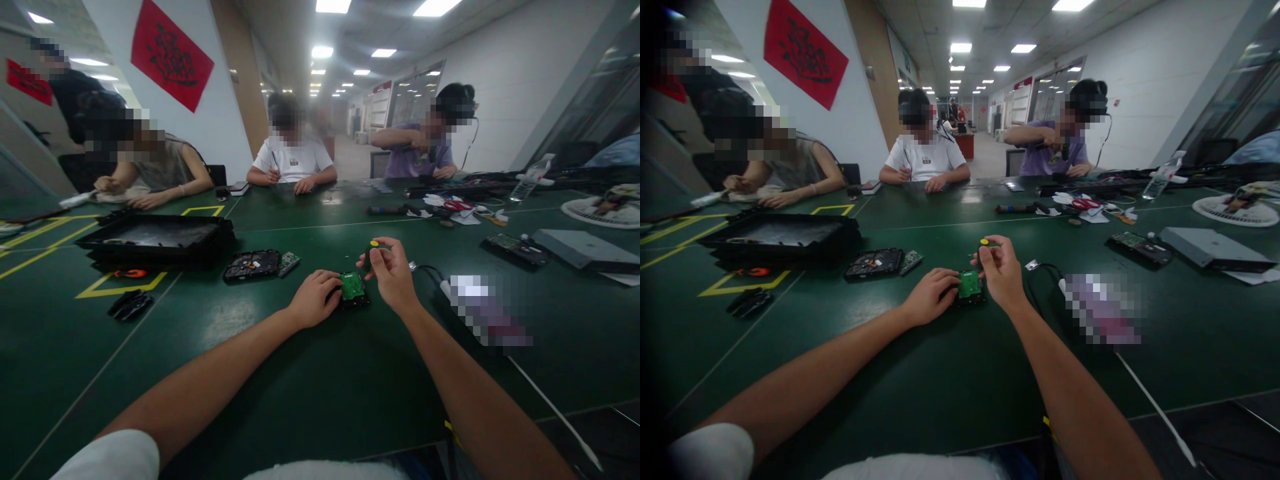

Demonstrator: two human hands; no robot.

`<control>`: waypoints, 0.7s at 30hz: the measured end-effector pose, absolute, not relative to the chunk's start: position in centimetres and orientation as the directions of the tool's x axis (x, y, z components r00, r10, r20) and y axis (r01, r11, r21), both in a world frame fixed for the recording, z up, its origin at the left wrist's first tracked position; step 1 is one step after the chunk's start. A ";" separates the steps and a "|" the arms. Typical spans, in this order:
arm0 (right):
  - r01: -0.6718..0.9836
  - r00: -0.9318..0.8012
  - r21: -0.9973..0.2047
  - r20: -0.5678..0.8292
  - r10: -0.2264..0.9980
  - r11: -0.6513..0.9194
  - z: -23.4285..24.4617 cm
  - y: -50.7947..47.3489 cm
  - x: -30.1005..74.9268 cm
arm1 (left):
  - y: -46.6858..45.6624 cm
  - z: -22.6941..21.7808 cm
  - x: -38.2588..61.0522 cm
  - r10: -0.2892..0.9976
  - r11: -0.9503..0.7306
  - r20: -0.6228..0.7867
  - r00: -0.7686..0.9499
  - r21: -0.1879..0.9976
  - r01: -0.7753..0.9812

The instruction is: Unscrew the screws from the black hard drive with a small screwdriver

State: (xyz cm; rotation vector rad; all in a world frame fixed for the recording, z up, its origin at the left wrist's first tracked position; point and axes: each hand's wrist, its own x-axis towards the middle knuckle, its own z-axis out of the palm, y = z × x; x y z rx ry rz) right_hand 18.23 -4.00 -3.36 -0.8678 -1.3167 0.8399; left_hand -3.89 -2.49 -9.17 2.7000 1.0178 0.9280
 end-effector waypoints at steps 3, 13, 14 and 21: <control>0.084 0.082 -0.870 0.493 0.866 0.487 -3.3 -4.5 18.1 | -2.5 -9.2 -3.9 0.631 -0.768 0.509 0.585 0.307 0.562; 0.249 0.072 -0.796 0.584 0.809 0.552 -3.7 -4.7 18.1 | -2.6 -9.0 -3.8 0.632 -0.767 0.510 0.584 0.302 0.566; 0.295 0.075 -0.770 0.608 0.790 0.565 -3.7 -4.6 18.1 | -2.6 -9.0 -3.8 0.632 -0.766 0.509 0.584 0.301 0.568; 0.624 0.030 -0.497 0.786 0.617 0.603 -3.5 -4.0 19.0 | -2.6 -9.1 -3.8 0.631 -0.769 0.504 0.591 0.301 0.564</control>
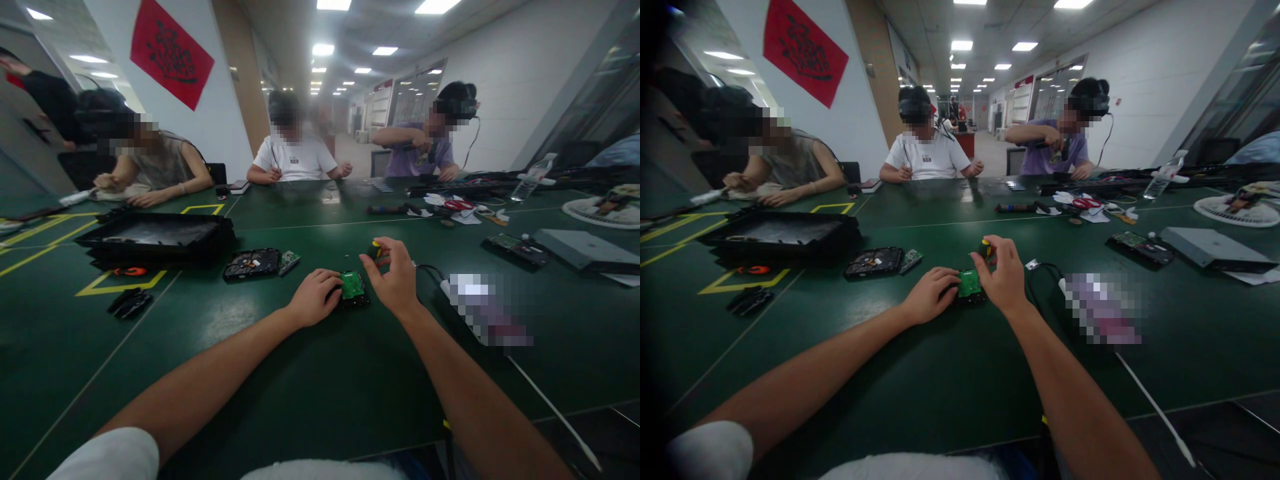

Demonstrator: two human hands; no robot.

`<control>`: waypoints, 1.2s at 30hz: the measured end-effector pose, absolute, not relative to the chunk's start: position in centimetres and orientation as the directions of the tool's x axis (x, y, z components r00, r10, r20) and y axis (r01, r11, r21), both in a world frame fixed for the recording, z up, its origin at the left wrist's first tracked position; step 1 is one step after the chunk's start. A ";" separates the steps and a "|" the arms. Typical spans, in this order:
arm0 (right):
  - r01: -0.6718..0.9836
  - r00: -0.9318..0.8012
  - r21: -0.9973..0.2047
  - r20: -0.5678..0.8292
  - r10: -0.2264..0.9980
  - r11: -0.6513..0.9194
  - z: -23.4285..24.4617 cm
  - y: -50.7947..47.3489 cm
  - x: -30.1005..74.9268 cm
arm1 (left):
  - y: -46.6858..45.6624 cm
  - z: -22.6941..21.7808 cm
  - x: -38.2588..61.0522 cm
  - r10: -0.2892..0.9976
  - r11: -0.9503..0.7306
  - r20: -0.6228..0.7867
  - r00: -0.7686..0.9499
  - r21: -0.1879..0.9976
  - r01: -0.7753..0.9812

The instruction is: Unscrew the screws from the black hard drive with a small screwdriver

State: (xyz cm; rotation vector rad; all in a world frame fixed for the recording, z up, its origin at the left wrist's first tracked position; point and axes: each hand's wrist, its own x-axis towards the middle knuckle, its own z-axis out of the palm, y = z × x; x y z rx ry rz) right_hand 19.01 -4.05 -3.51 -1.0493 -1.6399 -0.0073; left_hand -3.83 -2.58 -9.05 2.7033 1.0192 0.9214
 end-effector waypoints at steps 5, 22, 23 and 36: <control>0.609 -0.040 -0.491 0.765 0.643 0.623 -3.7 -4.2 19.0 | -2.6 -9.1 -3.9 0.632 -0.768 0.507 0.586 0.305 0.563; 0.637 -0.059 -0.458 0.774 0.631 0.621 -3.6 -4.5 18.7 | -2.7 -9.0 -3.8 0.634 -0.766 0.502 0.588 0.308 0.564; 0.645 -0.054 -0.444 0.785 0.617 0.622 -3.5 -4.5 18.7 | -2.7 -9.0 -3.8 0.634 -0.766 0.503 0.587 0.308 0.564; 0.641 -0.054 -0.419 0.812 0.582 0.644 -3.3 -4.5 18.7 | -2.8 -8.8 -3.7 0.641 -0.760 0.499 0.583 0.305 0.574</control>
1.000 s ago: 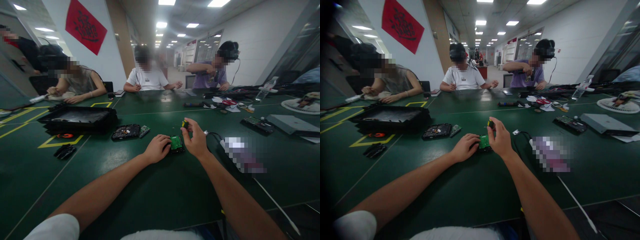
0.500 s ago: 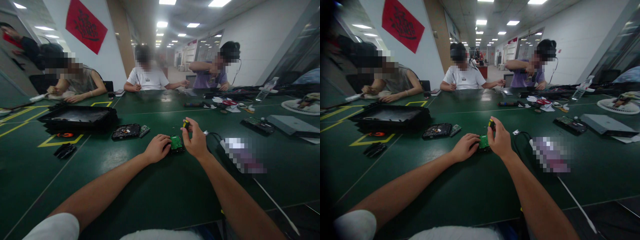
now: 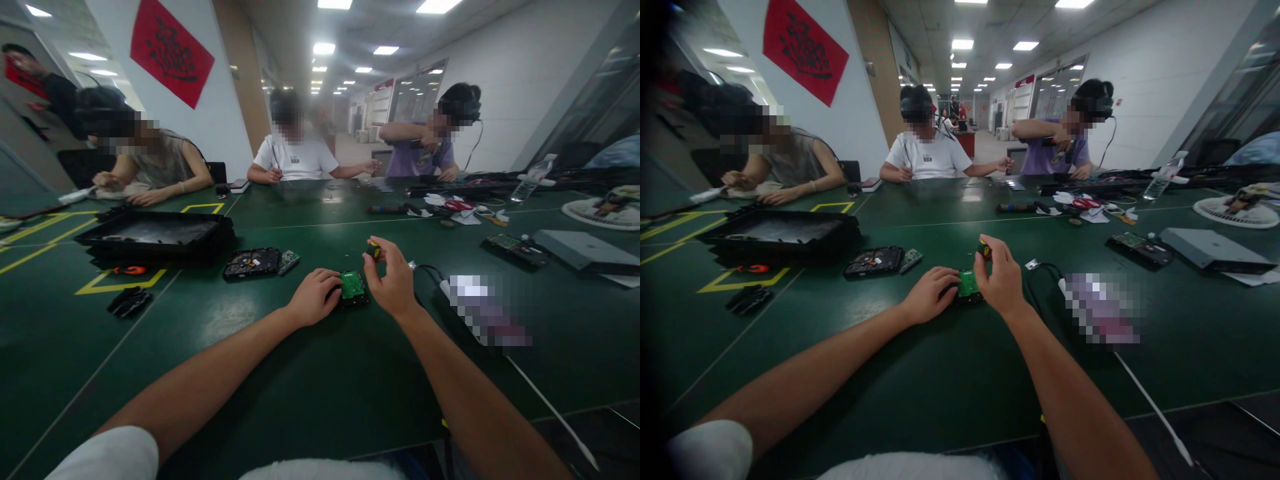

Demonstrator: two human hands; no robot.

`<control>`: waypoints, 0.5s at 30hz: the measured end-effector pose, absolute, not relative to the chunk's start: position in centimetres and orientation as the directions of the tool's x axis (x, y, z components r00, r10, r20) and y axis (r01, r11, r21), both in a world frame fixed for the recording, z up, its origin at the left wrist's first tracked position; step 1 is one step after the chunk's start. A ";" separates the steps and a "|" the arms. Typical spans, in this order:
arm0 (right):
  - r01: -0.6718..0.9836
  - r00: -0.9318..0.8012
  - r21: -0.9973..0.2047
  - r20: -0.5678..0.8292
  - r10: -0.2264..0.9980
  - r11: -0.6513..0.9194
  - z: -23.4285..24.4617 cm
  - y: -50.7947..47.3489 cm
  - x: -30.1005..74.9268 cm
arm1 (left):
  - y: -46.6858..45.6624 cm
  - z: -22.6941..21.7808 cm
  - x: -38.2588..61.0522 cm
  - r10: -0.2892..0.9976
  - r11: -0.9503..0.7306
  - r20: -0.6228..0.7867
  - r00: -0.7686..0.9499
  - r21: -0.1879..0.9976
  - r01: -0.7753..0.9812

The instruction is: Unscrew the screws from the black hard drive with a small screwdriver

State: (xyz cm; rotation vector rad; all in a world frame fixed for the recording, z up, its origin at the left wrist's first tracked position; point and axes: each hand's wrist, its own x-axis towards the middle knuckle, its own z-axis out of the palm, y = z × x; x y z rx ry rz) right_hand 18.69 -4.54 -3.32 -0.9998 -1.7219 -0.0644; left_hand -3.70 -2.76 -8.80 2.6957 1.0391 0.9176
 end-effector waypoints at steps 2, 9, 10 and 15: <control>0.669 -0.043 -0.396 0.825 0.564 0.629 -3.3 -4.5 18.8 | -2.7 -8.8 -3.7 0.636 -0.764 0.502 0.586 0.299 0.572; 0.664 -0.089 -0.371 0.823 0.561 0.649 -2.8 -4.6 18.9 | -2.7 -8.8 -3.8 0.636 -0.764 0.500 0.588 0.299 0.572; 0.647 -0.106 -0.377 0.816 0.568 0.663 -2.9 -4.6 18.8 | -2.7 -8.9 -3.8 0.637 -0.763 0.499 0.588 0.300 0.572; 0.648 -0.092 -0.350 0.846 0.525 0.676 -2.9 -4.6 18.7 | -2.6 -8.9 -3.8 0.630 -0.769 0.508 0.588 0.301 0.564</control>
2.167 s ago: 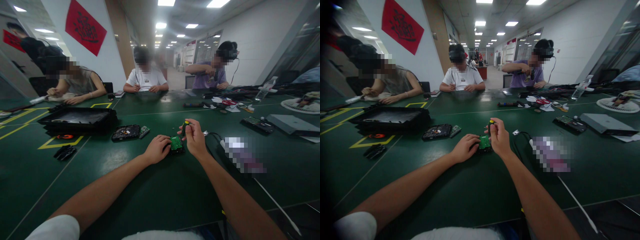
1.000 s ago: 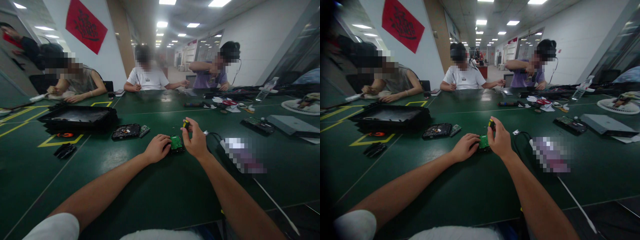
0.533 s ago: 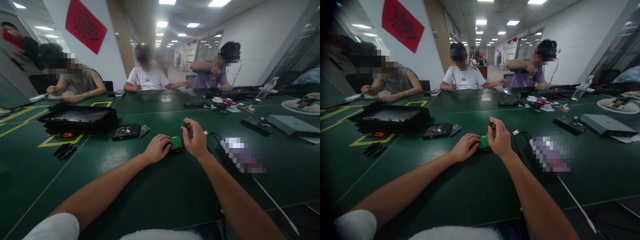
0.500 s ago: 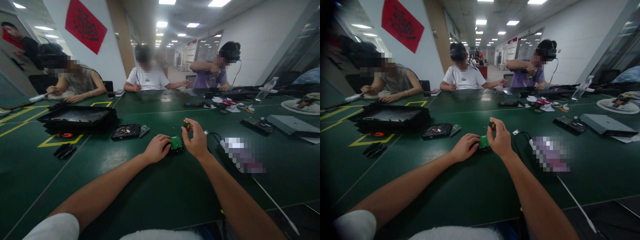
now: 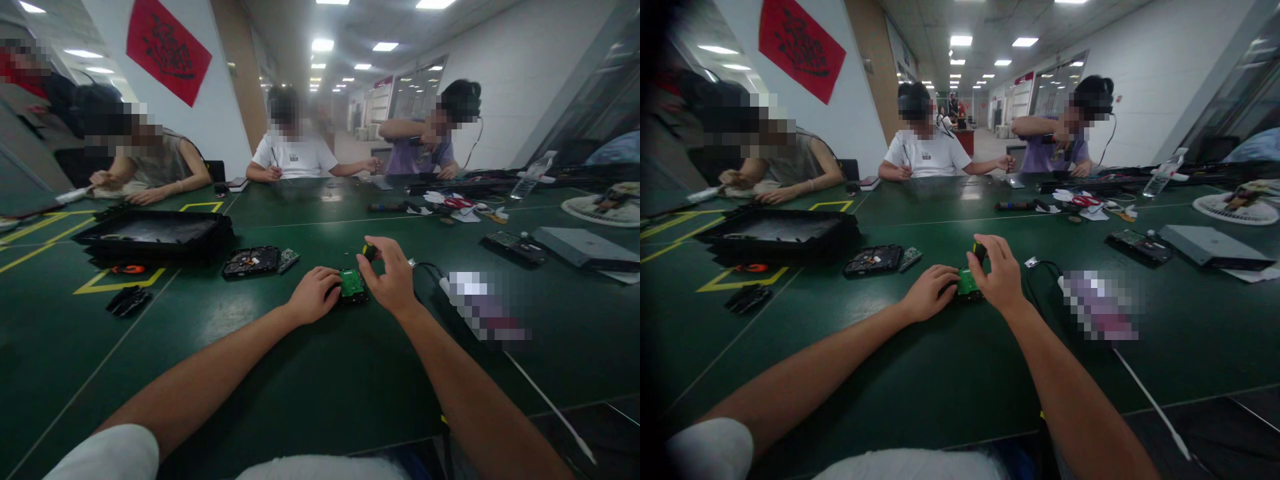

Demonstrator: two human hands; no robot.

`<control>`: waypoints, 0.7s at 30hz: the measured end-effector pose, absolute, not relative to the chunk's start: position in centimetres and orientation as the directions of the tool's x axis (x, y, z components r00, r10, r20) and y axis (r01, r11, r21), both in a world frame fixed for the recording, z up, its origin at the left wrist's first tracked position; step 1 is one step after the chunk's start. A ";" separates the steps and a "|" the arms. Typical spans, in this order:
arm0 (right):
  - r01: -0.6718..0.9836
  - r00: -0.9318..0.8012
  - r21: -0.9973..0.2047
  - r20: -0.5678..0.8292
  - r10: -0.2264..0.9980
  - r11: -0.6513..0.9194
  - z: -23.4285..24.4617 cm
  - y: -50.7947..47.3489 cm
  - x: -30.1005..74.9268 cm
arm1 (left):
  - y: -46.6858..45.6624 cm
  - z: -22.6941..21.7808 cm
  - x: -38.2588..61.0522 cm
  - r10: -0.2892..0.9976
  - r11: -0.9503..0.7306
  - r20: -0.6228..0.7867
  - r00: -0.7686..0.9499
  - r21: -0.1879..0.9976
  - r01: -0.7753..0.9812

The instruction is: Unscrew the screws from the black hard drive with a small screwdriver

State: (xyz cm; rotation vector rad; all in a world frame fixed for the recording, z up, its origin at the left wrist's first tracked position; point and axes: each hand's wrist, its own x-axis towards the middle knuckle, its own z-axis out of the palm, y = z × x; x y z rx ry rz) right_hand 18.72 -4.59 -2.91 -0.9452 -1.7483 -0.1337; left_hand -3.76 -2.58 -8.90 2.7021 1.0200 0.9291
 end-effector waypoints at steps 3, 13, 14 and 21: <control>0.678 -0.069 -0.324 0.866 0.496 0.660 -2.7 -4.6 18.7 | -2.6 -8.9 -3.7 0.626 -0.772 0.509 0.591 0.297 0.562; 0.667 -0.066 -0.351 0.851 0.521 0.657 -2.8 -4.7 18.7 | -2.6 -8.9 -3.8 0.631 -0.768 0.503 0.590 0.299 0.566; 0.686 -0.051 -0.342 0.858 0.511 0.643 -2.8 -4.7 18.7 | -2.6 -8.9 -3.8 0.633 -0.767 0.501 0.590 0.301 0.567; 0.686 -0.095 -0.317 0.854 0.512 0.655 -2.8 -4.6 18.8 | -2.6 -9.0 -3.8 0.636 -0.763 0.503 0.585 0.298 0.573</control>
